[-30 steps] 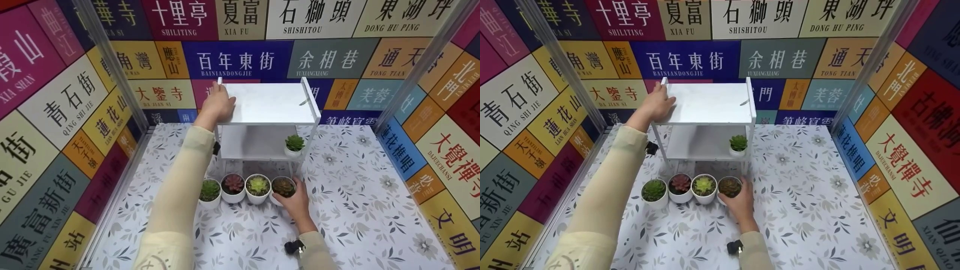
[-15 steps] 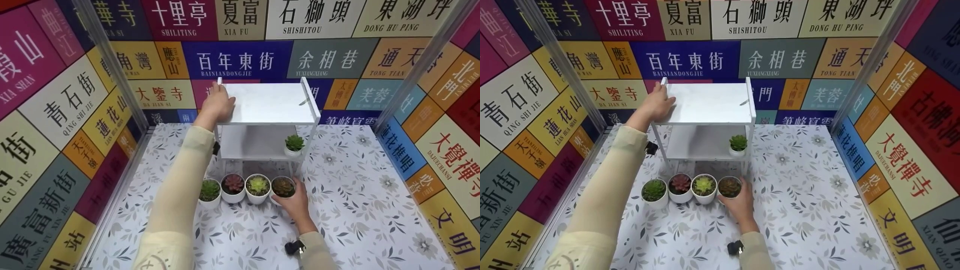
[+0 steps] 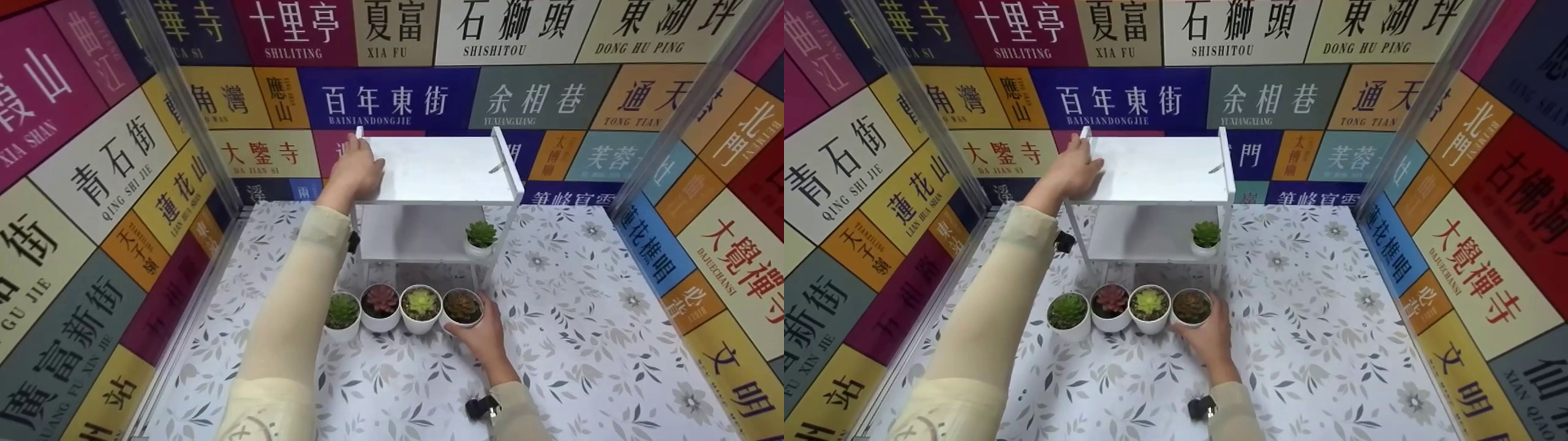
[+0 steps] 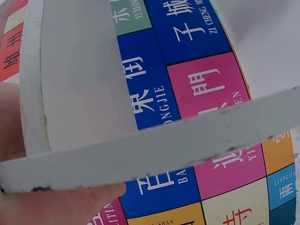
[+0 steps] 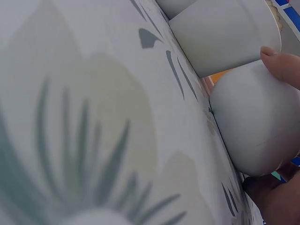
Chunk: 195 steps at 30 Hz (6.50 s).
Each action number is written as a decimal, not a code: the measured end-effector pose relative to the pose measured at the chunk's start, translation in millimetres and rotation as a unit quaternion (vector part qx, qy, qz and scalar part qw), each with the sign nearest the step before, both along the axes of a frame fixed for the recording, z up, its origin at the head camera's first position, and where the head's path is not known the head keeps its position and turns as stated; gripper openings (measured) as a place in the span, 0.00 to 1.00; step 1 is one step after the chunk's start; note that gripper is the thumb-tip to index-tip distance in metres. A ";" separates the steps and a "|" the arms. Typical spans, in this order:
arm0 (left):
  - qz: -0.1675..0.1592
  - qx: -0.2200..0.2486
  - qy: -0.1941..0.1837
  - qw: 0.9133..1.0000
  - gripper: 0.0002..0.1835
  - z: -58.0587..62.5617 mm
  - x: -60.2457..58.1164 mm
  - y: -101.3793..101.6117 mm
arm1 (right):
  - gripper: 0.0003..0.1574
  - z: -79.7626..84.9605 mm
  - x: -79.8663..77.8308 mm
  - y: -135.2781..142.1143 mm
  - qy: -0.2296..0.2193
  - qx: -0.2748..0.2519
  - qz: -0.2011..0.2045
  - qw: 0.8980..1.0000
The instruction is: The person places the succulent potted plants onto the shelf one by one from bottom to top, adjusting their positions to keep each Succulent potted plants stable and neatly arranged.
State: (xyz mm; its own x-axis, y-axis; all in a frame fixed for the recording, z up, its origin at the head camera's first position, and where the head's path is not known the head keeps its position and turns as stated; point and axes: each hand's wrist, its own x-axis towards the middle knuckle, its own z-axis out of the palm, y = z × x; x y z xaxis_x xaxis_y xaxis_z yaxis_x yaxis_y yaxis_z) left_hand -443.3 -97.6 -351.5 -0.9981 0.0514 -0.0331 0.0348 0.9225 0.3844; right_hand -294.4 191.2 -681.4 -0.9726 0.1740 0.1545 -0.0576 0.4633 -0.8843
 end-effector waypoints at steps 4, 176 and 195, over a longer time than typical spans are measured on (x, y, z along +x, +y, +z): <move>0.002 -0.001 0.005 1.000 0.41 0.1 0.2 -0.1 | 0.69 -2.1 -0.6 1.4 0.002 0.002 0.003 1.000; -0.001 -0.008 0.008 1.000 0.41 0.1 0.2 0.5 | 0.68 131.2 -12.7 -34.6 0.092 0.016 -0.045 0.995; 0.001 0.014 0.004 1.000 0.42 1.0 -0.4 -0.6 | 0.69 131.4 -15.0 -43.8 0.078 0.033 -0.040 0.996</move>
State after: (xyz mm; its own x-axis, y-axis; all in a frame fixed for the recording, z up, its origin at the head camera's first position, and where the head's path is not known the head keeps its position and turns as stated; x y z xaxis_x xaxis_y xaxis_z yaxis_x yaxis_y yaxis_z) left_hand -443.7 -98.1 -350.4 -0.9985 0.0496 -0.0244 0.0353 0.9118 0.4092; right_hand -309.4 147.5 -550.0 -0.9195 0.2333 0.3163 -0.1527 0.5294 -0.8345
